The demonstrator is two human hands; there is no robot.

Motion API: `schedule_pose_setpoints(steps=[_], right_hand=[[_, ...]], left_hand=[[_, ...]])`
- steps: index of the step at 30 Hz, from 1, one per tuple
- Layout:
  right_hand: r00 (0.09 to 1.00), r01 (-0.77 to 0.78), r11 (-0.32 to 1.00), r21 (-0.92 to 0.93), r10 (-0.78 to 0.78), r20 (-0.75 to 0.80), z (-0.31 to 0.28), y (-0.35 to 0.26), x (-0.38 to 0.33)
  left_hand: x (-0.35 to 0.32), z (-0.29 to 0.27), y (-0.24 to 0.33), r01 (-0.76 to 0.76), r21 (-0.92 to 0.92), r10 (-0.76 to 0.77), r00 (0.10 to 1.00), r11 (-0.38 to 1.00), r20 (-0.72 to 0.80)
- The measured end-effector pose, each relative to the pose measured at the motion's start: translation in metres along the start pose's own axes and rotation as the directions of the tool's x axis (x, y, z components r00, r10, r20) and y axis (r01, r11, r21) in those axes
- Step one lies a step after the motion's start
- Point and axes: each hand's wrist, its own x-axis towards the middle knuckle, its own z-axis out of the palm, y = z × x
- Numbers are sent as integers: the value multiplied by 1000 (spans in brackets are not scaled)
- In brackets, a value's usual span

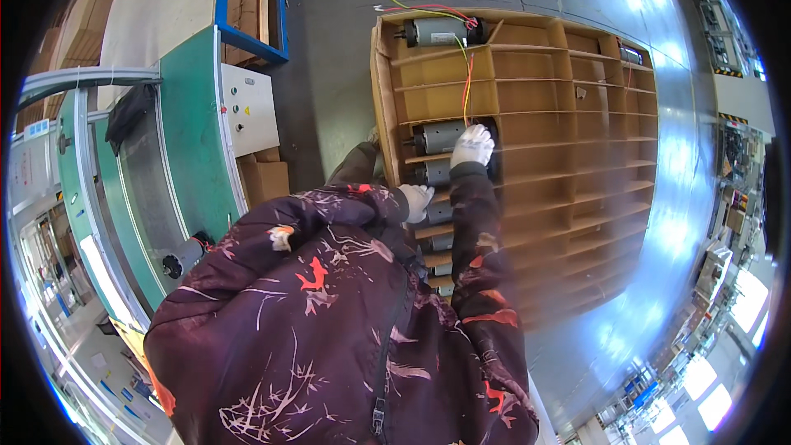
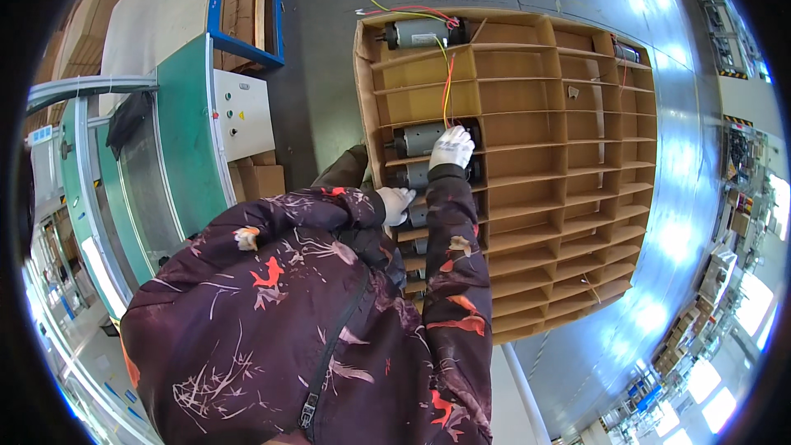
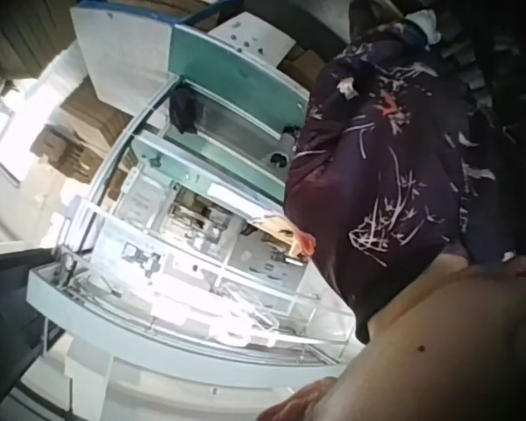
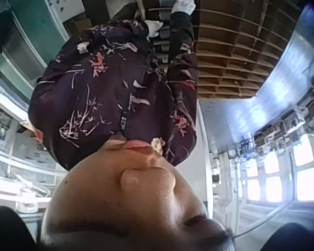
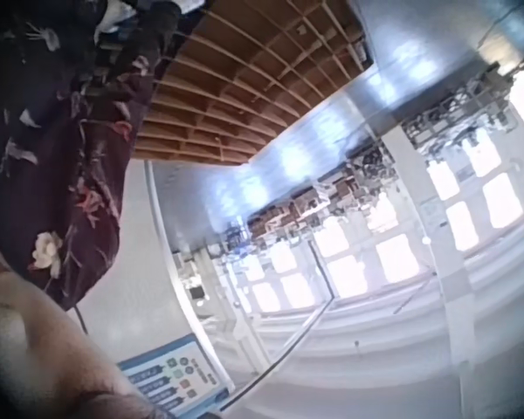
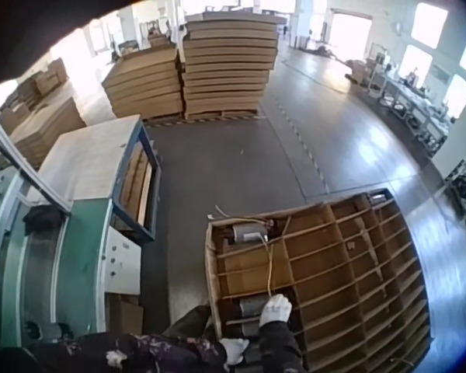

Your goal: Apply a coating to electronic components using a brush and organize them into a storage shelf.

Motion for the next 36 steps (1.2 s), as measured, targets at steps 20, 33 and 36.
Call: schedule_pose_setpoints(steps=[20,33,36], right_hand=[[665,291,954,71,-255,703,-1,-22,-2],[881,222,927,304,-324,345,-8,-9,-83],[975,208,925,317,-223,12,-56,-27,-146]], left_hand=[[13,-43,-53,46,-40,-47,998,998,-31],[-199,40,-101,254,-468,-505,660,847,-556],[-307,129,-68,157,-723,-696,468,672,-545]])
